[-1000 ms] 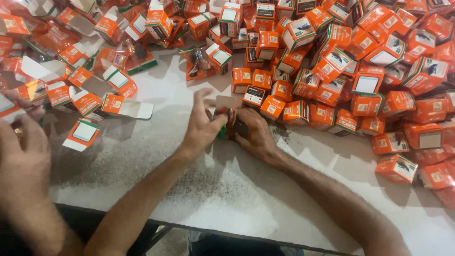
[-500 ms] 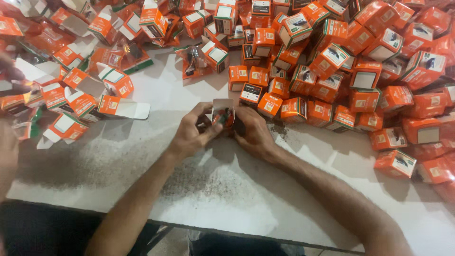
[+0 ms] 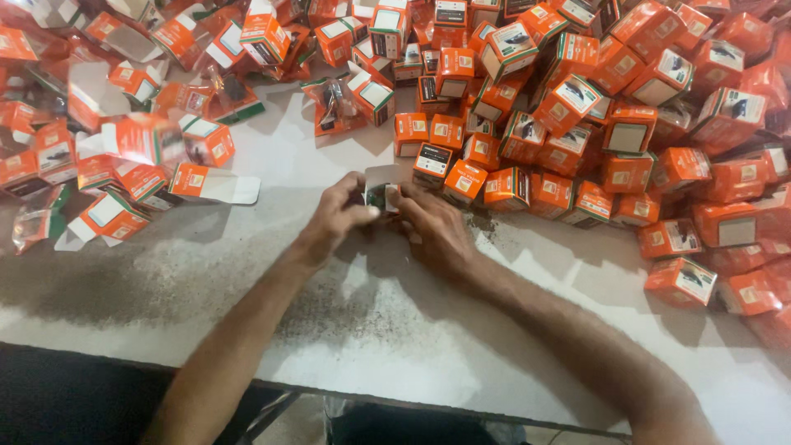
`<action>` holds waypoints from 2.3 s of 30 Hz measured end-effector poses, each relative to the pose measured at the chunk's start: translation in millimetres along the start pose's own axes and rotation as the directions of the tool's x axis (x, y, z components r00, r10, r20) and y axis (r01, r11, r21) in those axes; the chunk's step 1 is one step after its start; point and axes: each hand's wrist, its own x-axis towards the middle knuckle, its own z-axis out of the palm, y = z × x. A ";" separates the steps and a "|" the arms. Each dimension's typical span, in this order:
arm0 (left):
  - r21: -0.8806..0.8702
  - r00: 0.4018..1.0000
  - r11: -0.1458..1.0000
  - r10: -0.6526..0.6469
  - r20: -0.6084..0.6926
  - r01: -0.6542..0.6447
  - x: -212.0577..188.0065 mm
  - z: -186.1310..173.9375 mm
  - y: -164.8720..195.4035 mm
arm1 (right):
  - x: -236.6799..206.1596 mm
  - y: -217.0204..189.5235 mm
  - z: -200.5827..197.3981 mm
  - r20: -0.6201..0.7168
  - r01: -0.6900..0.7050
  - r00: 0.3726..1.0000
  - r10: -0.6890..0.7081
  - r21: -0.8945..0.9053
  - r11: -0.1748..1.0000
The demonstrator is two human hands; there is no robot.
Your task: The person picks up open orange cigarette cartons from a large pile on the table, folds their flaps closed by hand, and tosses each closed carton back onto the pile, repeating this cycle continuously.
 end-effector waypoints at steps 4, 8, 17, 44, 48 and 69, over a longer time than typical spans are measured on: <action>-0.125 0.996 0.988 -0.084 0.018 0.086 7.0 -14.4 -3.1 | 2.3 0.2 -5.0 0.063 -0.019 0.998 0.019 0.007 1.000; -0.051 0.996 0.996 -0.070 -0.062 0.067 18.4 -0.6 -7.2 | 3.6 -1.0 -5.7 0.017 0.046 0.999 -0.046 0.011 0.999; 0.620 0.770 0.494 0.555 0.316 -0.610 -10.1 13.0 22.3 | -2.3 8.3 -2.5 0.099 -0.309 0.950 0.296 0.159 0.938; 0.781 0.680 0.474 0.728 -0.088 -0.407 28.7 -7.2 36.7 | 22.0 16.0 -27.4 -0.252 -0.134 0.957 0.143 0.053 0.990; 0.935 0.589 0.279 0.802 -0.103 -0.217 103.7 -19.6 35.1 | 34.2 21.9 -34.3 -0.332 0.023 0.936 -0.120 -0.282 0.959; 0.983 0.773 -0.063 0.611 0.174 -0.171 104.4 -54.2 43.3 | 6.0 -10.5 5.8 0.153 -0.311 0.946 0.286 0.179 0.933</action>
